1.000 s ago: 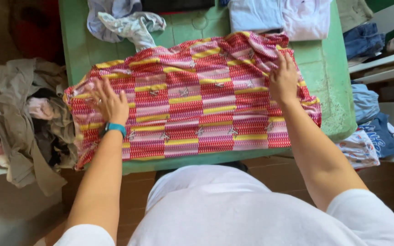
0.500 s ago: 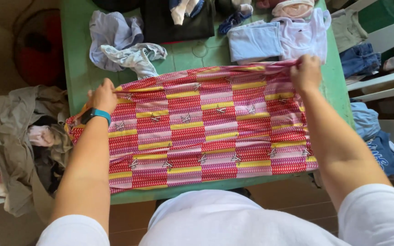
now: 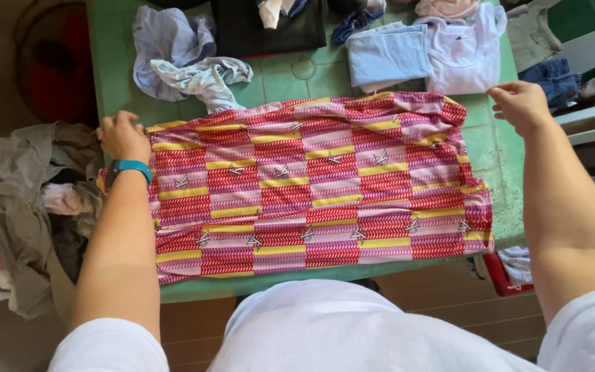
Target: The person folds a red and yellow patterned cloth on a green table, then folds a blue tie-dye cloth. Both items are folded neatly and placed on a growing stack of folded clothes.
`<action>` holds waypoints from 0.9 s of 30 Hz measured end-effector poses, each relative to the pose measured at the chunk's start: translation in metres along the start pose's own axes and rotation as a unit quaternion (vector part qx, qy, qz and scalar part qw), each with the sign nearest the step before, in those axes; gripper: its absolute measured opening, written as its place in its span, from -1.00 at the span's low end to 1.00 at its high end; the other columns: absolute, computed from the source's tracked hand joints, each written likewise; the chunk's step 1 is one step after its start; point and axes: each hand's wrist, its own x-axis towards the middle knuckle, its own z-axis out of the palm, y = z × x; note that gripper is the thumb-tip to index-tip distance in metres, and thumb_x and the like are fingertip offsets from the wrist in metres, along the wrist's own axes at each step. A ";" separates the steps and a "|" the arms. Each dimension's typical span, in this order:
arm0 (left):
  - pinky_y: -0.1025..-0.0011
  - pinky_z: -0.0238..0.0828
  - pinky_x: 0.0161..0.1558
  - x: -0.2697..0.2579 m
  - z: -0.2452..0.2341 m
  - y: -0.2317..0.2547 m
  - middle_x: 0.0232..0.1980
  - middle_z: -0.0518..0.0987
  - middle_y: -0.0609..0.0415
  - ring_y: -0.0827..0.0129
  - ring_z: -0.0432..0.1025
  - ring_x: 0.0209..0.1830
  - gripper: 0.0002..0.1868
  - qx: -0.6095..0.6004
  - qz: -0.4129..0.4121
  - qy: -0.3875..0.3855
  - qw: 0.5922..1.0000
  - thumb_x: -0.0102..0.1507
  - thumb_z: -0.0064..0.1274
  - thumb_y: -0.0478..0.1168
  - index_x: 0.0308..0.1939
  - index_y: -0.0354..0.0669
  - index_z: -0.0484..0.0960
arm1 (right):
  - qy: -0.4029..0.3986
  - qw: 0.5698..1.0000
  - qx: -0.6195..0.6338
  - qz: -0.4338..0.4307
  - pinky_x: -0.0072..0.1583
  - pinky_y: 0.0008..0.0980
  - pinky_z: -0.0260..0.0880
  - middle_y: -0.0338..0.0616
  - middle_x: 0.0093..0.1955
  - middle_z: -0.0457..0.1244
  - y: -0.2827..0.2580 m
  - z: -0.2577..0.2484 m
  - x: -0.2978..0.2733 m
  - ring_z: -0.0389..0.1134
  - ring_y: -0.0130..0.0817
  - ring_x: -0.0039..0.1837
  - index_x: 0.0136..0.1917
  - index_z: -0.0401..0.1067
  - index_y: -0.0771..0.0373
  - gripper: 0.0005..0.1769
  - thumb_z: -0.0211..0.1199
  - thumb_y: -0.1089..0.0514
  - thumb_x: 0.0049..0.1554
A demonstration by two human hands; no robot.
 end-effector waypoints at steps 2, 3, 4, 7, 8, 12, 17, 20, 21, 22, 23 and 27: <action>-0.08 0.36 0.14 -0.006 0.022 -0.008 0.19 0.54 -0.10 -0.18 0.42 0.20 -0.77 -0.038 -0.102 0.003 0.994 0.29 0.20 -0.13 0.01 0.00 0.65 | 0.007 0.999 0.020 0.047 -0.13 -0.40 0.42 -0.14 -0.04 0.35 0.044 0.019 0.030 0.38 -0.44 -0.12 0.24 0.50 0.32 -0.54 0.32 -0.08 0.27; -0.08 0.35 0.24 -0.008 0.034 -0.012 0.29 0.49 -0.16 -0.19 0.40 0.28 -0.74 -0.077 -0.200 0.006 0.977 0.38 0.13 -0.11 0.10 -0.09 0.59 | 0.017 0.995 0.040 0.095 -0.17 -0.36 0.42 -0.09 -0.03 0.34 0.066 0.029 0.045 0.35 -0.43 -0.15 0.23 0.51 0.31 -0.53 0.33 -0.10 0.26; -0.08 0.35 0.24 -0.011 0.037 -0.009 0.29 0.49 -0.16 -0.19 0.40 0.28 -0.74 -0.076 -0.202 0.005 0.976 0.38 0.13 -0.11 0.10 -0.09 0.59 | 0.015 0.995 0.040 0.095 -0.17 -0.36 0.42 -0.09 -0.03 0.34 0.061 0.040 0.032 0.35 -0.43 -0.15 0.23 0.51 0.31 -0.53 0.33 -0.10 0.26; -0.13 0.24 0.23 -0.015 0.043 0.004 0.25 0.37 -0.44 -0.32 0.31 0.21 -0.21 -0.089 -0.327 -0.070 0.938 0.23 0.26 0.17 0.26 -0.39 0.37 | 0.062 0.993 -0.091 -0.030 -0.08 -0.37 0.33 0.06 0.02 0.39 0.036 0.063 0.001 0.36 -0.37 -0.06 0.21 0.53 0.39 -0.45 0.47 -0.13 0.23; -0.22 0.10 0.26 -0.013 0.040 0.010 0.25 0.33 -0.46 -0.38 0.23 0.27 -0.15 -0.044 -0.330 -0.098 0.938 0.18 0.28 0.22 0.22 -0.42 0.38 | 0.068 0.994 -0.088 0.023 -0.10 -0.26 0.35 0.07 0.00 0.41 0.022 0.068 -0.007 0.37 -0.28 -0.10 0.20 0.56 0.34 -0.51 0.42 -0.08 0.20; -0.29 0.07 0.35 -0.009 0.040 0.022 0.36 0.30 -0.36 -0.33 0.20 0.34 -0.30 0.014 -0.328 -0.158 0.931 0.21 0.26 0.10 0.24 -0.32 0.45 | 0.101 0.994 0.028 0.017 -0.10 -0.21 0.39 0.06 -0.02 0.40 0.052 0.092 0.026 0.40 -0.21 -0.10 0.15 0.52 0.36 -0.53 0.28 -0.14 0.34; -0.04 0.36 0.13 -0.010 0.059 0.012 0.26 0.35 -0.36 -0.34 0.28 0.25 -0.48 -0.023 -0.306 -0.100 0.947 0.18 0.28 -0.05 0.07 -0.33 0.54 | 0.070 0.985 -0.122 -0.097 -0.08 -0.26 0.38 0.07 -0.11 0.42 0.022 0.096 0.008 0.42 -0.25 -0.14 0.04 0.58 0.35 -0.63 0.45 -0.02 0.18; -0.06 0.37 0.11 -0.009 0.059 0.008 0.09 0.53 -0.32 -0.26 0.43 0.08 -0.74 -0.076 -0.271 -0.070 0.957 0.26 0.17 -0.18 -0.07 -0.28 0.66 | 0.101 0.993 -0.038 -0.055 -0.12 -0.29 0.41 -0.02 -0.12 0.43 0.010 0.092 0.006 0.43 -0.33 -0.18 0.05 0.59 0.31 -0.70 0.38 0.04 0.17; -0.07 0.39 0.04 -0.010 0.058 0.005 -0.06 0.62 -0.33 -0.25 0.49 -0.03 -0.77 -0.133 -0.257 -0.026 0.957 0.27 0.12 -0.25 -0.09 -0.37 0.62 | 0.123 0.992 0.028 -0.028 -0.13 -0.30 0.43 -0.07 -0.12 0.43 0.003 0.090 0.003 0.43 -0.38 -0.19 0.05 0.59 0.29 -0.71 0.36 0.03 0.19; -0.07 0.39 0.04 -0.007 0.061 0.000 -0.06 0.62 -0.33 -0.25 0.49 -0.03 -0.77 -0.133 -0.257 -0.026 0.957 0.27 0.12 -0.25 -0.09 -0.37 0.62 | 0.123 0.992 0.027 -0.028 -0.13 -0.30 0.43 -0.07 -0.12 0.43 0.008 0.084 0.006 0.43 -0.38 -0.19 0.05 0.59 0.29 -0.71 0.36 0.03 0.19; 0.00 0.41 0.03 -0.004 0.064 -0.005 -0.10 0.62 -0.37 -0.22 0.51 -0.07 -0.77 -0.184 -0.259 -0.012 0.948 0.20 0.11 -0.27 -0.16 -0.40 0.64 | 0.142 0.987 0.008 -0.076 -0.13 -0.35 0.42 -0.08 -0.14 0.43 0.013 0.079 0.009 0.43 -0.41 -0.18 0.04 0.61 0.33 -0.74 0.39 0.07 0.22; 0.08 0.44 -0.04 0.014 0.082 -0.037 -0.12 0.66 -0.40 -0.05 0.60 -0.11 -0.68 -0.333 -0.364 -0.065 0.868 0.19 -0.01 -0.24 -0.18 -0.54 0.62 | 0.105 0.984 0.128 -0.064 -0.20 -0.46 0.40 -0.19 -0.17 0.41 -0.002 0.061 0.006 0.40 -0.49 -0.21 0.01 0.57 0.40 -0.80 0.41 0.18 0.23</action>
